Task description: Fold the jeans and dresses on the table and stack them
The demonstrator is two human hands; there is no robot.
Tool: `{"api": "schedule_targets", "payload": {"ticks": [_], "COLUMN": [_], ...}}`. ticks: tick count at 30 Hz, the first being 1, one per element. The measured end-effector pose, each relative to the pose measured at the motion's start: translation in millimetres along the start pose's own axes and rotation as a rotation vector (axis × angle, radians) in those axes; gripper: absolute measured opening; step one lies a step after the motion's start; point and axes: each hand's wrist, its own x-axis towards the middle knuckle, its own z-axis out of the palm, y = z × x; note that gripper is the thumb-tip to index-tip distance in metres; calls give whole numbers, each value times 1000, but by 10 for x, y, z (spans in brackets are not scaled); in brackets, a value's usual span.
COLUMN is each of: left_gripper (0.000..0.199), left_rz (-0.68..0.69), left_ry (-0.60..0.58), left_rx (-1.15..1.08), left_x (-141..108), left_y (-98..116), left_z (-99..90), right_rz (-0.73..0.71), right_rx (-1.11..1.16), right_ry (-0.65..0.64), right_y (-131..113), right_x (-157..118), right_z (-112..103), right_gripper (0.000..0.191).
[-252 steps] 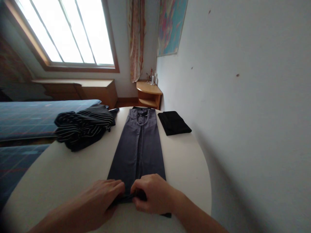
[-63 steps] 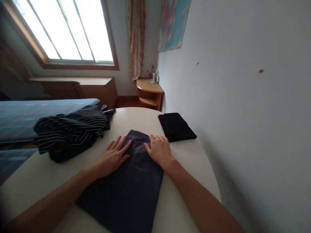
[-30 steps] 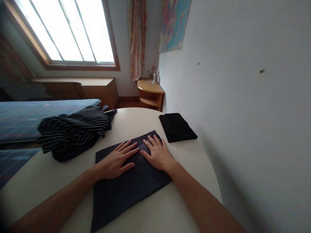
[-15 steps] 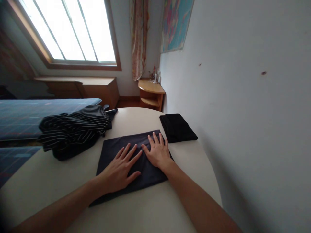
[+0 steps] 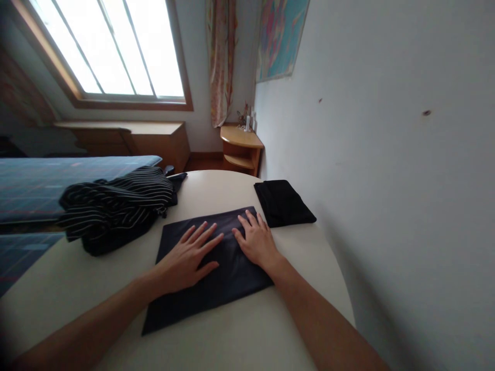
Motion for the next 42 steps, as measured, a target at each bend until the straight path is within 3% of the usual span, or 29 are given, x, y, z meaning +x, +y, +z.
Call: {"api": "schedule_targets", "payload": {"ticks": [4,7,13,22,33,42], "left_gripper": [72,75,79,76,76,74], "left_rz": [-89,-83,-70,-55,-31,-14], "left_ry": [29,15,-25,-88,-73,-72], "left_rx": [46,40,34,15,0,-11], "left_x": [96,108,48,-40,-43,-39], "left_y": [-281,-334,-190,-40,-48,-46], "left_z": [46,50,20,34,30,20], "right_rz": [24,59,176,375,406,425], "right_rx": [-19,-50,-83,-178,-41,-119], "right_ry": [14,20,34,-65,-109,-188], "right_y": [20,50,152,197,245,224], "right_x": [-24,-36,-60,-73,-41,-48], "right_z": [-83,-132,-222,-448,-425,-426], "right_gripper": [57,58,51,38,30,39]}}
